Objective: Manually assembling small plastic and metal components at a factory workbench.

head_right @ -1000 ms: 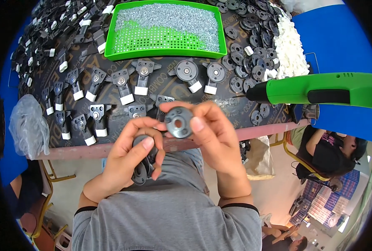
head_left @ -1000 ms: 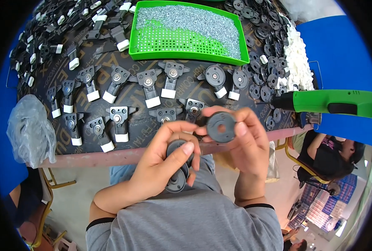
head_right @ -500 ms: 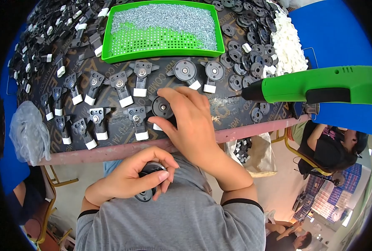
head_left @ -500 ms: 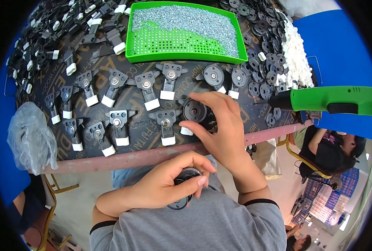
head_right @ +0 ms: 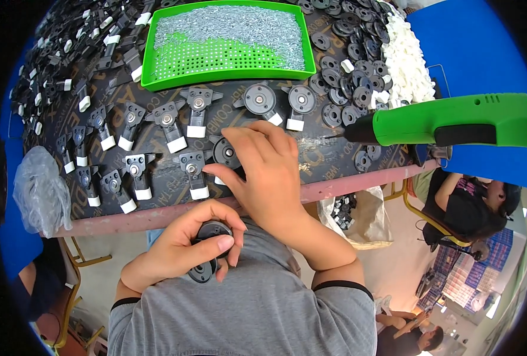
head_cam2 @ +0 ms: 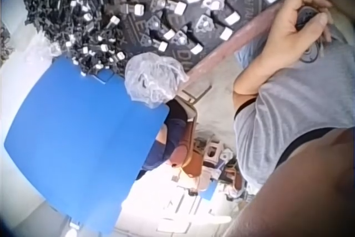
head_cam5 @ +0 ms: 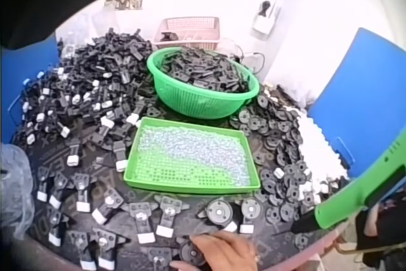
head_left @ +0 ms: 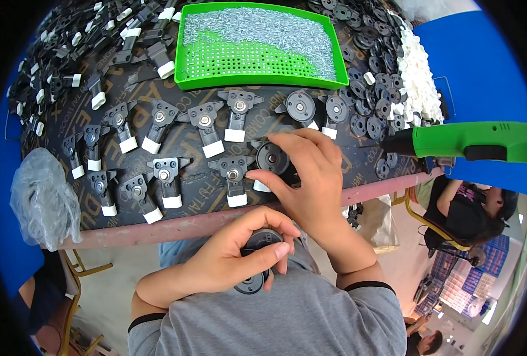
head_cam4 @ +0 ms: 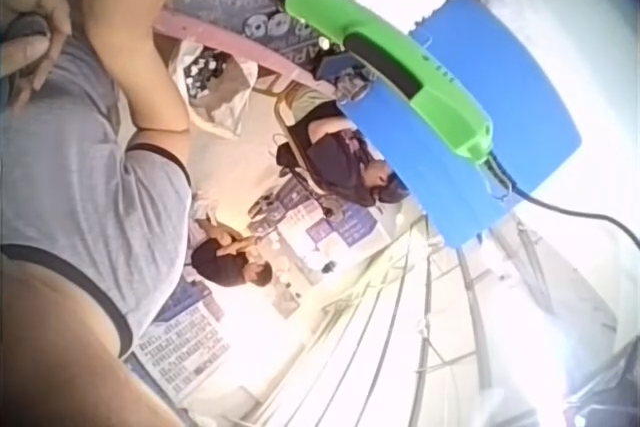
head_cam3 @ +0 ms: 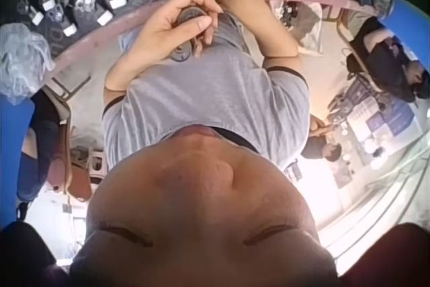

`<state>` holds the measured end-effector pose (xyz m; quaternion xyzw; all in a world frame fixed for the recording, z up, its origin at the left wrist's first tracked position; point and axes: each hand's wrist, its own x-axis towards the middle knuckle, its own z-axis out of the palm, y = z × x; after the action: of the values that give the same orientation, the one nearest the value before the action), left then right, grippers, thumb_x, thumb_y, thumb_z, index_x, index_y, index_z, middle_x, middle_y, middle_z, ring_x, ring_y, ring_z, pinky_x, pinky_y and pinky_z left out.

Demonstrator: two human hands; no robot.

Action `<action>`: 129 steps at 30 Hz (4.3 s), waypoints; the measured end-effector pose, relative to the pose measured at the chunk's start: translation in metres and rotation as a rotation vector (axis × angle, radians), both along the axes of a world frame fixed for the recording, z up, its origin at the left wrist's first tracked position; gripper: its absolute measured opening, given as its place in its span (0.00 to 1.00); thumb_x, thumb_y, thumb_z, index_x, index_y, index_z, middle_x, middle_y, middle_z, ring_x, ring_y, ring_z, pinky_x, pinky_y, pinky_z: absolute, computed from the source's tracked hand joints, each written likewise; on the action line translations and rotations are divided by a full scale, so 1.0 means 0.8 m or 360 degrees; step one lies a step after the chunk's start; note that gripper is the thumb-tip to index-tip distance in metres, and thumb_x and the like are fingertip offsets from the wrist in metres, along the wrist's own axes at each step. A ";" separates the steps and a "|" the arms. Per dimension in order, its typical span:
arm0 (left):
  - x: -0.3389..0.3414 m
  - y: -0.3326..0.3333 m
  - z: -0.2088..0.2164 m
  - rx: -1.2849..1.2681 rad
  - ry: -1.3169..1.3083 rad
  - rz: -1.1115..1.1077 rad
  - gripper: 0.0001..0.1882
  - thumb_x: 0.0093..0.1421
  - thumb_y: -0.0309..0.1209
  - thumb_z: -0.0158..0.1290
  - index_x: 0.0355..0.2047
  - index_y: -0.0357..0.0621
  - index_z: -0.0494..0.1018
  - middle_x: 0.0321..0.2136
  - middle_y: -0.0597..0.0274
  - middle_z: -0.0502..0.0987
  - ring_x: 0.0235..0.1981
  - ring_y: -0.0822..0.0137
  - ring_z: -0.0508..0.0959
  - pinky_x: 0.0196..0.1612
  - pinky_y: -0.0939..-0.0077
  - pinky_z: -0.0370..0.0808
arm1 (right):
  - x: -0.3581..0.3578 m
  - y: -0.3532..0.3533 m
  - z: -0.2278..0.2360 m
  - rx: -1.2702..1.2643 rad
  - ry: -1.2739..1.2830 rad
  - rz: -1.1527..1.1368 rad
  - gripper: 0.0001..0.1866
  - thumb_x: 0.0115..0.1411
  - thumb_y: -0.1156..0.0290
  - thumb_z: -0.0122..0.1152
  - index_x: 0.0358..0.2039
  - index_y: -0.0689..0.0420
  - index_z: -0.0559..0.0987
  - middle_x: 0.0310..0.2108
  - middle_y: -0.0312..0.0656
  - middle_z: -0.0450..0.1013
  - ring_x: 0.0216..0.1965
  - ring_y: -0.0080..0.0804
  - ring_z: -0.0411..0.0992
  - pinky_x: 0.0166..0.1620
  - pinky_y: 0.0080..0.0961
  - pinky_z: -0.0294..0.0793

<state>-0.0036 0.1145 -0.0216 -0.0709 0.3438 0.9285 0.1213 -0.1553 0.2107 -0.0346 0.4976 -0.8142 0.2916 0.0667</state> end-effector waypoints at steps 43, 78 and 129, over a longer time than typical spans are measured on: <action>0.034 -0.015 -0.009 0.0281 -0.0203 -0.0005 0.13 0.70 0.33 0.43 0.49 0.37 0.66 0.29 0.63 0.71 0.24 0.73 0.75 0.20 0.81 0.73 | -0.020 -0.009 0.011 -0.0186 -0.0103 0.1005 0.09 0.47 0.76 0.61 0.30 0.63 0.81 0.40 0.47 0.78 0.40 0.45 0.77 0.43 0.34 0.78; 0.051 -0.012 -0.015 -0.1094 0.0003 0.0631 0.08 0.67 0.26 0.49 0.42 0.38 0.62 0.26 0.62 0.74 0.26 0.77 0.75 0.25 0.81 0.71 | -0.003 0.000 0.036 -0.0059 -0.0390 0.1084 0.05 0.51 0.75 0.66 0.28 0.55 0.78 0.33 0.39 0.80 0.44 0.41 0.74 0.45 0.32 0.72; 0.047 -0.047 0.011 0.0394 -0.0382 0.0643 0.09 0.70 0.33 0.41 0.44 0.41 0.64 0.29 0.58 0.69 0.20 0.67 0.74 0.17 0.74 0.73 | -0.014 -0.033 0.021 0.0274 -0.0199 0.0747 0.28 0.41 0.67 0.74 0.46 0.56 0.80 0.46 0.38 0.75 0.52 0.39 0.68 0.54 0.34 0.63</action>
<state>0.0341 0.0768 -0.0131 -0.2324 0.1895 0.9538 -0.0189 -0.1662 0.1841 -0.0181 0.6578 -0.7008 0.2590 -0.0958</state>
